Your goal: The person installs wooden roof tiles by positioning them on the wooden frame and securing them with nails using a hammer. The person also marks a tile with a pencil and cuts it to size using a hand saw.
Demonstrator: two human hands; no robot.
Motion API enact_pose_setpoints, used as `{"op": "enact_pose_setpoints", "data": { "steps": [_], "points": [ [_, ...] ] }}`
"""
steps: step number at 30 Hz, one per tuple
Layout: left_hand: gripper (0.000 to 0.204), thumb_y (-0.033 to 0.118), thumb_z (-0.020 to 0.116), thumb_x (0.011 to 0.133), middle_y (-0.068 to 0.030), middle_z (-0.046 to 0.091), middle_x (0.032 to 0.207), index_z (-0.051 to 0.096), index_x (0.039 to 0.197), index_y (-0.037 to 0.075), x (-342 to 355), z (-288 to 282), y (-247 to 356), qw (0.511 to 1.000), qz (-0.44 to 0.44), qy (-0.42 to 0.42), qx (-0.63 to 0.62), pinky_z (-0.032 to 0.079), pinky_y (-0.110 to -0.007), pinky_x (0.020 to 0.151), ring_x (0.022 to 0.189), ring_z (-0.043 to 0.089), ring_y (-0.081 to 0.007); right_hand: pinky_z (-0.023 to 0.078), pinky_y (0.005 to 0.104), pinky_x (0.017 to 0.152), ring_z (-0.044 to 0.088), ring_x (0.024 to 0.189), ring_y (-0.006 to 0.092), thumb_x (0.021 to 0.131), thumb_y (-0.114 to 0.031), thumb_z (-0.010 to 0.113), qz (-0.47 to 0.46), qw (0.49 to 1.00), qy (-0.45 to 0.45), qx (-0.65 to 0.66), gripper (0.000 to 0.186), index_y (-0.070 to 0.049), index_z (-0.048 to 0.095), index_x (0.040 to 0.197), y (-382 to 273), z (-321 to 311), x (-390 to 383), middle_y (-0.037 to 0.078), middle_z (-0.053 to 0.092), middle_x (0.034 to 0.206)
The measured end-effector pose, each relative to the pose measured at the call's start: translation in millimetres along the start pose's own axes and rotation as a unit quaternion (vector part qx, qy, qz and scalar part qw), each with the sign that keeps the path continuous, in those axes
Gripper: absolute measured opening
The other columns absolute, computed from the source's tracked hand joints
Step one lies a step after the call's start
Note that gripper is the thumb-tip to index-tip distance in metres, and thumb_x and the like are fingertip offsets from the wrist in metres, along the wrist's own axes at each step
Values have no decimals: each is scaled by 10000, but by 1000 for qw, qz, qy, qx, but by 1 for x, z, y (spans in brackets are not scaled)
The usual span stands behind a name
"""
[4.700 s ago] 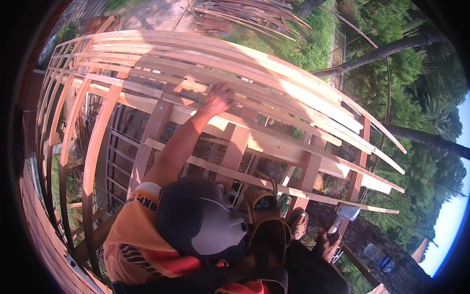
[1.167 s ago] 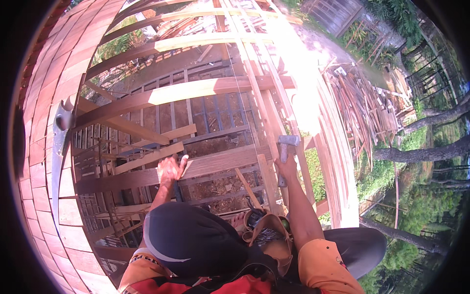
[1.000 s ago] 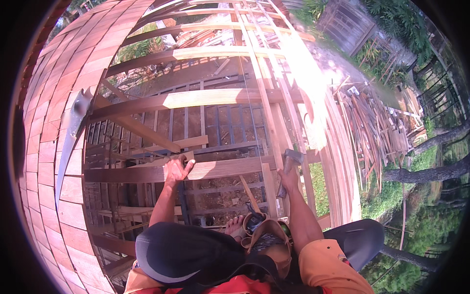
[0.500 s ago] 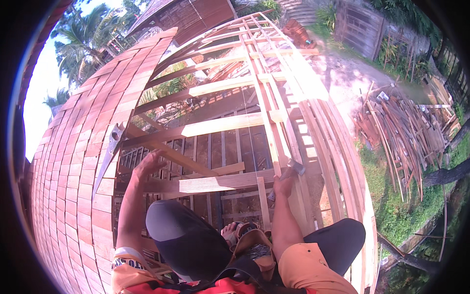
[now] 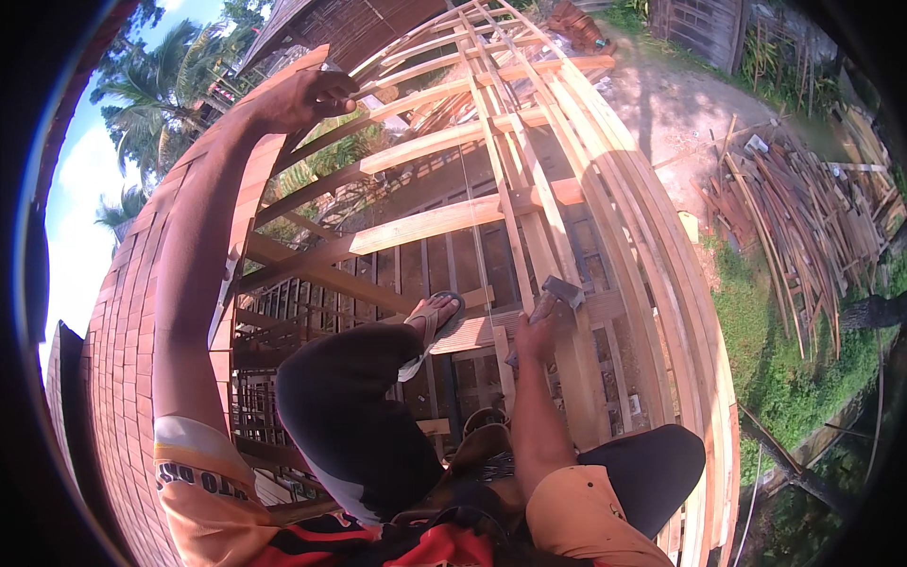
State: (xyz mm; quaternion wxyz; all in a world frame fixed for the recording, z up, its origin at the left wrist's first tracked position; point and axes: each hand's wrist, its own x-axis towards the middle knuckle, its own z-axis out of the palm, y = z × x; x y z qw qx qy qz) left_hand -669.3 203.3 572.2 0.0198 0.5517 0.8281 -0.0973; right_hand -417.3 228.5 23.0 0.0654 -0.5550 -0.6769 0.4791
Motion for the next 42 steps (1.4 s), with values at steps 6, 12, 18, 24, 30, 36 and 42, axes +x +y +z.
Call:
{"op": "enact_pose_setpoints", "data": {
  "steps": [6,12,18,24,30,36,42],
  "points": [
    [546,477,631,946,-228,720,1075,642,1251,24,104,108,-18,995,57,-79,22,530,-446,882,1009,689,-373,492,528,969,620,1136,460,814,-452,735,-15,999,24,-17,708,56,528,1262,-15,3,18,298,626,1210],
    [504,424,641,931,-216,699,1059,635,1237,23,158,256,-51,977,133,-165,-15,523,-464,883,1008,676,-376,480,497,993,594,1199,454,799,-389,769,-42,998,52,-20,819,29,452,1428,4,10,43,300,605,1297],
    [481,370,656,937,-185,601,1218,596,1285,45,163,376,-74,942,235,-232,-52,481,-483,979,1182,585,-384,441,441,1056,554,1267,433,792,-344,783,-36,999,-24,-5,876,55,395,1469,-5,-14,52,318,571,1333],
    [795,433,766,802,-171,464,1454,441,1466,140,209,457,-71,934,301,-190,-39,369,-507,1120,1347,462,-367,401,445,1102,512,1309,431,765,-184,789,-75,997,4,17,874,50,358,1488,1,17,41,301,516,1407],
    [866,492,810,732,-118,511,1425,472,1450,144,274,486,-46,909,383,-162,18,320,-569,1134,1380,440,-318,379,458,1124,483,1336,436,792,-188,759,-119,990,56,-42,815,53,375,1470,-7,1,40,305,495,1424],
    [642,537,764,764,-64,575,1365,599,1318,258,289,548,-73,923,372,-99,8,380,-543,1077,1318,499,-267,359,451,1139,444,1380,422,810,-175,741,-125,987,69,-78,817,48,347,1491,-13,31,30,300,462,1459],
    [495,561,688,820,-52,641,1194,649,1172,215,285,532,-97,912,388,-132,9,432,-504,1046,1245,536,-274,430,472,1059,531,1285,443,815,-231,750,-82,996,19,-15,829,36,355,1493,-40,35,22,294,562,1341]
  ]
}}
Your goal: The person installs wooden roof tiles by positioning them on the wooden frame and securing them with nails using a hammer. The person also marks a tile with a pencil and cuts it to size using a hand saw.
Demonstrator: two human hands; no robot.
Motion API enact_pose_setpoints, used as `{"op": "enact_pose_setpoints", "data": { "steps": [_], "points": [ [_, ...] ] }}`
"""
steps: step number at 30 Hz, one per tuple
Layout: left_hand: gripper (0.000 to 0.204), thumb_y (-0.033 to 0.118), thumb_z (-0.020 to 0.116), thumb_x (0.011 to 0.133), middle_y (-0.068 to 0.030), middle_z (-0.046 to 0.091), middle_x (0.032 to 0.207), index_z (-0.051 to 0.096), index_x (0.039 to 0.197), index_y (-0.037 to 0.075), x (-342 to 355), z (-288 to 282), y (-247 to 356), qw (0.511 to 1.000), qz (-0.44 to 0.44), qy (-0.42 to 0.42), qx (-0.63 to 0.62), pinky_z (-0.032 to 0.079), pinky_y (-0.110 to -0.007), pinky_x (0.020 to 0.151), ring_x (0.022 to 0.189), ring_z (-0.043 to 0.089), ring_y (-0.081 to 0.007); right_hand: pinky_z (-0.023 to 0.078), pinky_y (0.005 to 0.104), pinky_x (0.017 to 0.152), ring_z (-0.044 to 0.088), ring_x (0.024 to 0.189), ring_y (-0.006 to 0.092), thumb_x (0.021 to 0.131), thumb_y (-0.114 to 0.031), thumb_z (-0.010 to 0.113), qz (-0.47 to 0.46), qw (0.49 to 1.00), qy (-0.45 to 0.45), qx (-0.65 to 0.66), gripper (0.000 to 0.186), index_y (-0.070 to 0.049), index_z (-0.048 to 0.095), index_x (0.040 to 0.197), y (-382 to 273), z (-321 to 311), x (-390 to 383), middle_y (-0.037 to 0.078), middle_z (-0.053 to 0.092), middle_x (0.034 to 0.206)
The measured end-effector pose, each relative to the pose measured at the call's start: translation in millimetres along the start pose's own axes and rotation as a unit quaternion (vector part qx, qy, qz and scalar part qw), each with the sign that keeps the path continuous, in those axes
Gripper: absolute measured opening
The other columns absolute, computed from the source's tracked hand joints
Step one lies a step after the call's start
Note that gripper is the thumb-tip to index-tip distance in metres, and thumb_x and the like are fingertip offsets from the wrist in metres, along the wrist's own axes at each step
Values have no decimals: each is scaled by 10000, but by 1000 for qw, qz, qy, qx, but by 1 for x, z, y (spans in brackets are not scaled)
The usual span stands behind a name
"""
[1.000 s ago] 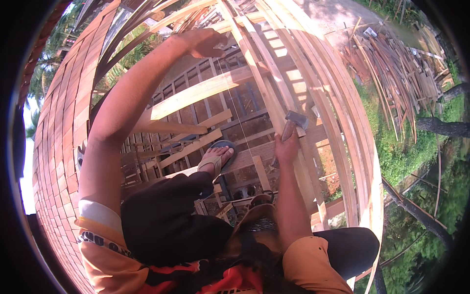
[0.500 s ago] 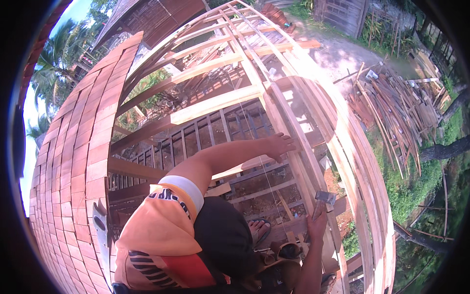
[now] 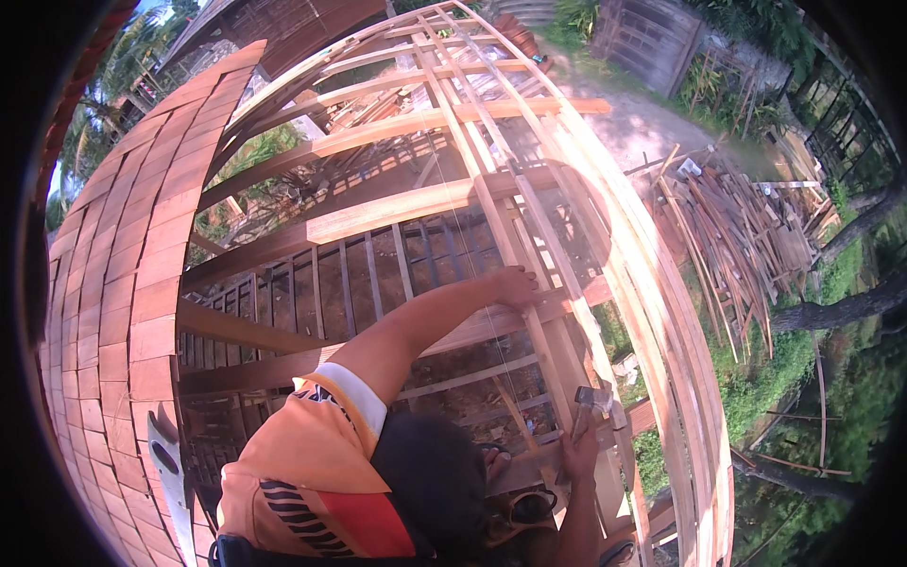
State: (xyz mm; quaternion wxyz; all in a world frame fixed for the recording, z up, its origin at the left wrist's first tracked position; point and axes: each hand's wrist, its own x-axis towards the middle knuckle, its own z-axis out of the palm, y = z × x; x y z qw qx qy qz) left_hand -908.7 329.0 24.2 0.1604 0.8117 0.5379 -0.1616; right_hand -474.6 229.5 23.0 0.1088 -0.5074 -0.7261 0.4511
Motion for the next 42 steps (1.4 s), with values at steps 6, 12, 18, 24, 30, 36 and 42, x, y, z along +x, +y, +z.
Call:
{"op": "enact_pose_setpoints", "data": {
  "steps": [6,12,18,24,30,36,42],
  "points": [
    [501,601,625,859,-54,658,1146,641,1169,208,-32,18,-41,998,-28,27,48,461,-474,1004,1228,546,-265,487,484,913,628,1042,415,809,-303,771,-34,998,-11,-45,693,61,495,1330,-13,31,28,257,625,1094],
    [503,549,672,836,-83,648,1115,642,1146,153,-34,29,-39,998,-27,49,22,458,-471,1028,1210,550,-286,509,468,831,657,943,385,812,-338,780,-56,998,-21,-24,659,100,514,1227,13,41,39,241,645,991],
    [489,519,702,806,-76,655,1105,660,1153,177,-47,28,-35,998,-34,55,-10,455,-460,1022,1191,564,-295,508,468,863,665,1021,375,816,-403,780,101,985,-111,82,692,76,524,1245,-23,33,30,266,663,1043],
    [474,438,766,774,-98,655,1090,662,1130,142,-53,21,-44,999,-24,37,-28,475,-448,1025,1149,593,-313,499,422,923,674,1039,299,862,-392,736,82,979,-184,30,610,19,591,1289,-24,17,38,198,701,1099],
    [395,301,816,759,-163,675,1048,665,1035,60,-62,9,-33,984,-48,36,-166,495,-472,930,1060,627,-365,501,328,942,633,1111,184,882,-335,750,89,976,-124,157,685,8,478,1409,-11,-29,22,98,702,1146],
    [395,375,771,828,-213,681,1004,673,957,15,-56,-33,-13,980,-108,-24,-164,497,-482,867,985,648,-405,455,296,757,544,810,146,856,-257,755,39,992,-58,102,665,-38,470,1415,31,-114,-2,22,590,888],
    [471,461,732,861,-228,711,930,724,916,-7,-39,-32,-4,978,-152,-50,-133,518,-482,826,924,682,-395,500,300,800,593,879,161,967,-246,658,99,931,-186,298,699,-11,332,1538,-3,-175,-39,91,647,1103]
  ]
}}
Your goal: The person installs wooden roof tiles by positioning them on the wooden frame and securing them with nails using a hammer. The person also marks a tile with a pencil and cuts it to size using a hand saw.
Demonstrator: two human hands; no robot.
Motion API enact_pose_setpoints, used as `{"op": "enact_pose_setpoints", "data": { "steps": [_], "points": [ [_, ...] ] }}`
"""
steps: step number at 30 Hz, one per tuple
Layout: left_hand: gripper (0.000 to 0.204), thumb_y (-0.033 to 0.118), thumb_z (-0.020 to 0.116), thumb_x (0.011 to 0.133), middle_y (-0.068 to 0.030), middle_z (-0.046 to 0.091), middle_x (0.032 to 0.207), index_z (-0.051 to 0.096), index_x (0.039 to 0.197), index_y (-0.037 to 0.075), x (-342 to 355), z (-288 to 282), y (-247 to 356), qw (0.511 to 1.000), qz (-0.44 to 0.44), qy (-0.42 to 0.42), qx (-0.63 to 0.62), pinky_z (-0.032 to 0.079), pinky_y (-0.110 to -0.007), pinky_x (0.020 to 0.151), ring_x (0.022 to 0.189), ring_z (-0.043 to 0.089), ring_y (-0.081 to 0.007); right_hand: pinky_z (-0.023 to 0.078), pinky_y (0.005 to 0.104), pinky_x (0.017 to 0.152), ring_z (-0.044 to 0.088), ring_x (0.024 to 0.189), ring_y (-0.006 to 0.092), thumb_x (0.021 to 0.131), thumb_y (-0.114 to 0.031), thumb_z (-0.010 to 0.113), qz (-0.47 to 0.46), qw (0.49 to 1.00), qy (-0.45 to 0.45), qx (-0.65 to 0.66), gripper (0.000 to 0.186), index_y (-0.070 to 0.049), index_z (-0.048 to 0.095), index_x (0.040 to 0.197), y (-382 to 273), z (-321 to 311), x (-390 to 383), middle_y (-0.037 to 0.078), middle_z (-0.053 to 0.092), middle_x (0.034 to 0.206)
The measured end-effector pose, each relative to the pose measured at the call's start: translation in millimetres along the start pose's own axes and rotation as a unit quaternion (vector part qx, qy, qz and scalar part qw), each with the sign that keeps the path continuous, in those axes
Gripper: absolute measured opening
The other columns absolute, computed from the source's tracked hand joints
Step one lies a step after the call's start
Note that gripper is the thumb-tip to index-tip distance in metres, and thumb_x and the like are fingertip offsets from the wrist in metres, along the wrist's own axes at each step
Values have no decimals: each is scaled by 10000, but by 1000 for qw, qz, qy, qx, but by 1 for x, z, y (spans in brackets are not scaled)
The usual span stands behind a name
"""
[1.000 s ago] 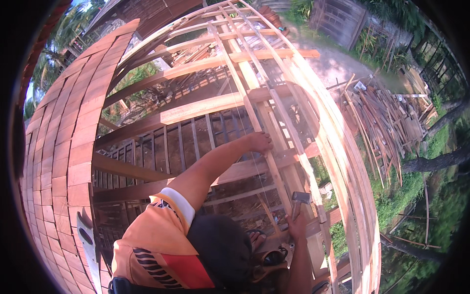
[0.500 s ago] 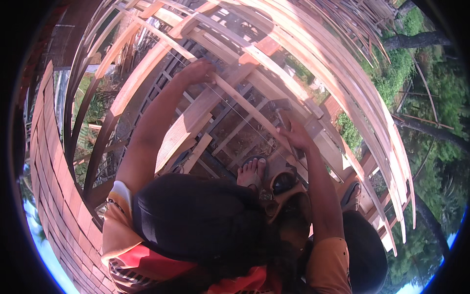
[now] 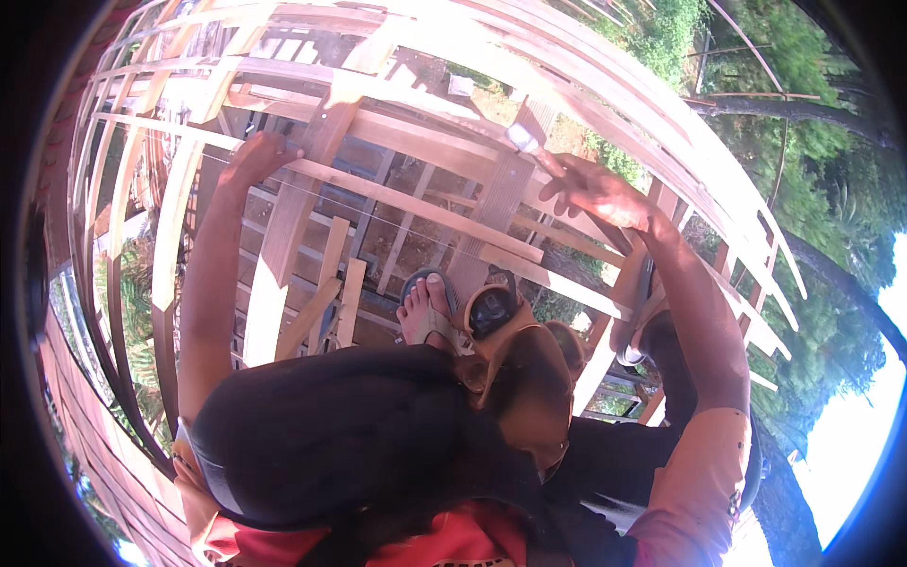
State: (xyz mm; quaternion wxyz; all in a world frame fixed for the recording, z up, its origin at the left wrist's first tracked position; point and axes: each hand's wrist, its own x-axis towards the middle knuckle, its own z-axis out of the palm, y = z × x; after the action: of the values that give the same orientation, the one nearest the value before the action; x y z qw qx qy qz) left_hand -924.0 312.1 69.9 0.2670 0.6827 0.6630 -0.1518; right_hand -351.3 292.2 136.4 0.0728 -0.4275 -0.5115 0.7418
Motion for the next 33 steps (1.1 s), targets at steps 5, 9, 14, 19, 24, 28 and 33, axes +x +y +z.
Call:
{"op": "enact_pose_setpoints", "data": {
  "steps": [5,9,14,19,24,28,33],
  "points": [
    [535,546,677,857,-194,732,1005,742,995,33,6,38,-20,999,-15,6,46,518,-491,915,1011,691,-366,460,327,595,549,625,143,833,-162,601,72,942,-11,-328,237,-19,576,1021,-68,50,-3,63,539,678],
    [567,587,613,871,-174,715,1051,746,985,48,14,39,-11,993,-22,86,81,418,-498,1067,1095,634,-368,508,342,543,619,607,153,854,-96,587,95,958,49,-265,238,0,538,1067,-10,55,-5,93,616,699],
    [568,572,540,914,-154,708,1069,762,987,54,0,68,-17,991,-15,109,70,339,-507,1142,1176,580,-341,475,279,472,562,531,123,959,-206,562,80,964,40,-251,249,-15,519,1112,-11,67,18,56,588,694],
    [565,586,506,938,-135,693,1104,767,1006,90,-1,75,-14,989,-16,133,57,305,-500,1170,1206,545,-333,469,278,465,549,528,108,984,-251,543,53,969,46,-236,281,-26,530,1152,-36,74,20,49,580,700],
    [566,600,499,943,-119,674,1145,763,1038,109,-5,72,-9,988,-9,133,73,275,-489,1177,1233,522,-314,464,283,460,547,527,108,991,-234,540,54,967,51,-243,273,-28,531,1170,-26,62,17,48,576,699],
    [583,606,473,959,-123,662,1195,748,1092,108,-6,63,-2,993,1,98,63,252,-489,1178,1274,498,-305,462,288,458,549,525,117,992,-222,536,51,965,66,-248,239,-31,534,1136,-24,60,13,50,575,698],
    [590,586,480,957,-119,662,1160,712,1122,69,-6,80,-3,979,-7,150,138,279,-458,1129,1222,517,-281,466,291,469,565,533,129,992,-223,532,55,956,68,-281,211,-37,535,1091,-27,61,16,57,579,694]
  ]
}}
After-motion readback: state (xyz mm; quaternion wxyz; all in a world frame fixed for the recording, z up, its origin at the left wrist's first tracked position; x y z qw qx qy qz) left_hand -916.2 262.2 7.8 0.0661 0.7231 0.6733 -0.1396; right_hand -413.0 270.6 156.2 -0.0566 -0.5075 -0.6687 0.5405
